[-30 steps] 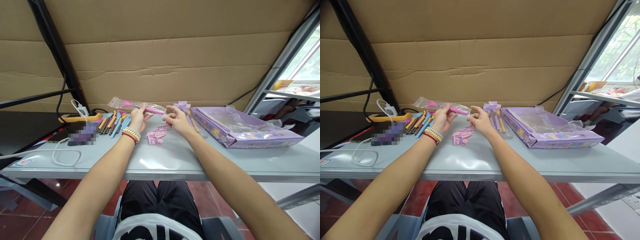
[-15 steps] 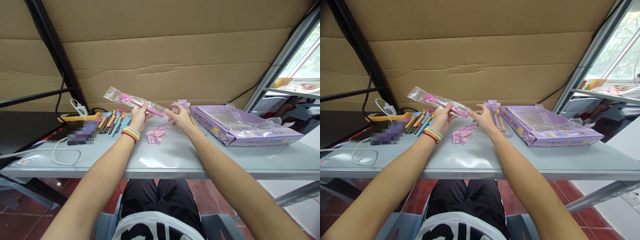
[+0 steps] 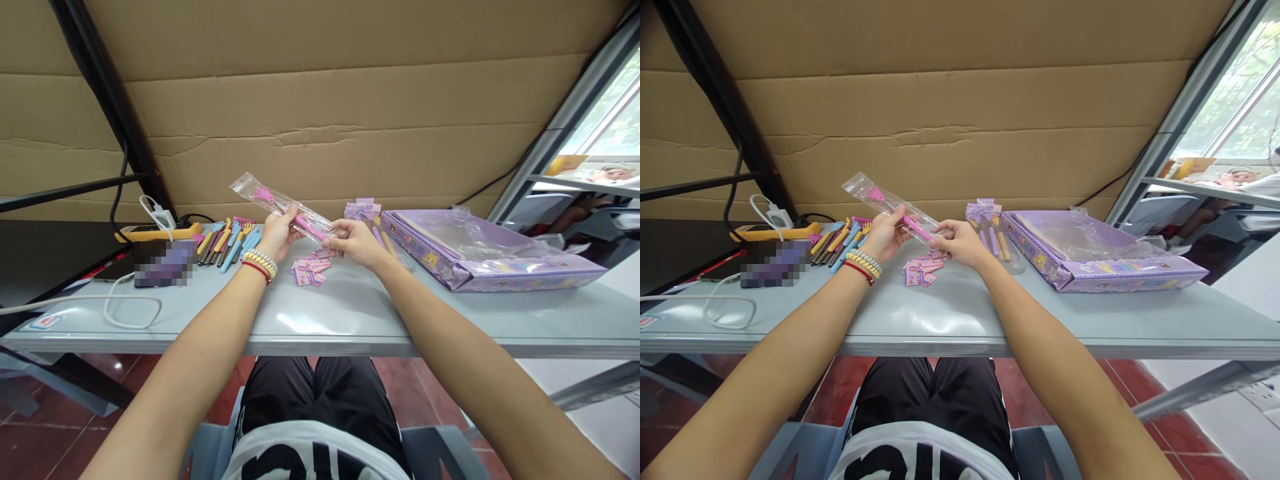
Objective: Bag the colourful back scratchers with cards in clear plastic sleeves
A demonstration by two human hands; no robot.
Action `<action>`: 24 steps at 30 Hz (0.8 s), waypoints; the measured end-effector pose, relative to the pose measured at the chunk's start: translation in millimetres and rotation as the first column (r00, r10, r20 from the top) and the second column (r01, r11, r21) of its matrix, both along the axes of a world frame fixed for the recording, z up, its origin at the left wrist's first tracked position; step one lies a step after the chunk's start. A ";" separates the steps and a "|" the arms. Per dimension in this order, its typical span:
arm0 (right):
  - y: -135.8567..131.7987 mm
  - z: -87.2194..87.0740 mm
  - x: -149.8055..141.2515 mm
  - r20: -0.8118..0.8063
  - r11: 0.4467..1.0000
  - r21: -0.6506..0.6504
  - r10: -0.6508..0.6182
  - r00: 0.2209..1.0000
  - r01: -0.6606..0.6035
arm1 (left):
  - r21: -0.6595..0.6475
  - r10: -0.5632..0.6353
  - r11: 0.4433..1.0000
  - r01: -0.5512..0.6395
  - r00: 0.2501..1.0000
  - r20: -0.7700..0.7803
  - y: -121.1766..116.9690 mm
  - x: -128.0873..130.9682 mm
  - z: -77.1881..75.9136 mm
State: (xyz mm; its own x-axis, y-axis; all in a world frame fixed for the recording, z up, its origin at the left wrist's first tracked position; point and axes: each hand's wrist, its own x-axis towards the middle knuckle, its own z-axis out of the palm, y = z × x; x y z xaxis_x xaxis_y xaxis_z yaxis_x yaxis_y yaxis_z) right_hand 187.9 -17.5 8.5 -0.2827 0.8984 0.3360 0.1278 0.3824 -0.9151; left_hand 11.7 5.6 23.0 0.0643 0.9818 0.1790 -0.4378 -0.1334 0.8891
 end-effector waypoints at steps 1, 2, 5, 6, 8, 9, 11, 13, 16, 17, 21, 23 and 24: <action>0.2 -0.2 -0.2 0.002 1.000 0.017 -0.007 1.000 0.007 | 0.000 -0.004 1.000 0.004 1.000 -0.001 0.0 0.4 -0.1; 0.3 -0.5 -0.4 0.001 0.999 0.033 -0.013 1.000 0.013 | 0.000 -0.011 1.000 0.011 1.000 -0.004 -0.2 0.8 -0.3; 0.3 -0.8 -0.5 0.001 0.997 0.064 -0.033 0.999 0.033 | 0.005 -0.038 0.999 0.038 0.999 -0.023 -2.0 1.8 -0.7; 0.3 -0.9 -0.5 0.004 0.997 0.070 -0.041 0.999 0.041 | 0.009 -0.050 0.999 0.050 0.998 -0.032 -2.9 2.1 -0.7; 0.5 -1.2 -0.4 0.025 0.995 0.082 -0.052 0.998 0.050 | 0.012 -0.078 0.997 0.079 0.996 -0.053 -4.9 2.5 -0.4; 0.9 -1.6 -0.3 0.037 0.995 0.088 -0.054 0.998 0.051 | 0.014 -0.091 0.996 0.092 0.994 -0.062 -6.0 2.6 -0.2; 1.9 -2.5 -0.3 0.053 0.994 0.094 -0.054 0.997 0.049 | 0.020 -0.105 0.994 0.107 0.992 -0.070 -7.8 2.9 0.5; 2.9 -3.6 -0.3 0.063 0.995 0.093 -0.051 0.997 0.045 | 0.023 -0.100 0.995 0.102 0.993 -0.064 -9.1 3.1 1.2; 2.9 -4.2 -0.8 0.087 0.995 0.087 -0.047 0.995 0.039 | 0.028 -0.089 0.996 0.090 0.994 -0.058 -9.5 3.5 1.3; 2.4 -3.9 -1.1 0.105 0.996 0.083 -0.042 0.994 0.033 | 0.033 -0.080 0.996 0.082 0.995 -0.062 -9.3 3.8 0.9; -0.7 -2.3 -2.5 0.210 0.998 0.060 0.001 0.978 -0.014 | 0.051 -0.011 0.999 0.016 0.993 -0.114 -7.3 5.6 -2.7; -0.9 -2.9 -2.8 0.246 0.998 0.049 0.023 0.969 -0.036 | 0.065 0.021 0.998 -0.012 0.990 -0.138 -6.0 6.7 -5.0; -0.2 -3.9 -2.7 0.246 0.998 0.049 0.027 0.969 -0.040 | 0.073 0.031 0.997 -0.021 0.989 -0.144 -5.4 7.1 -5.9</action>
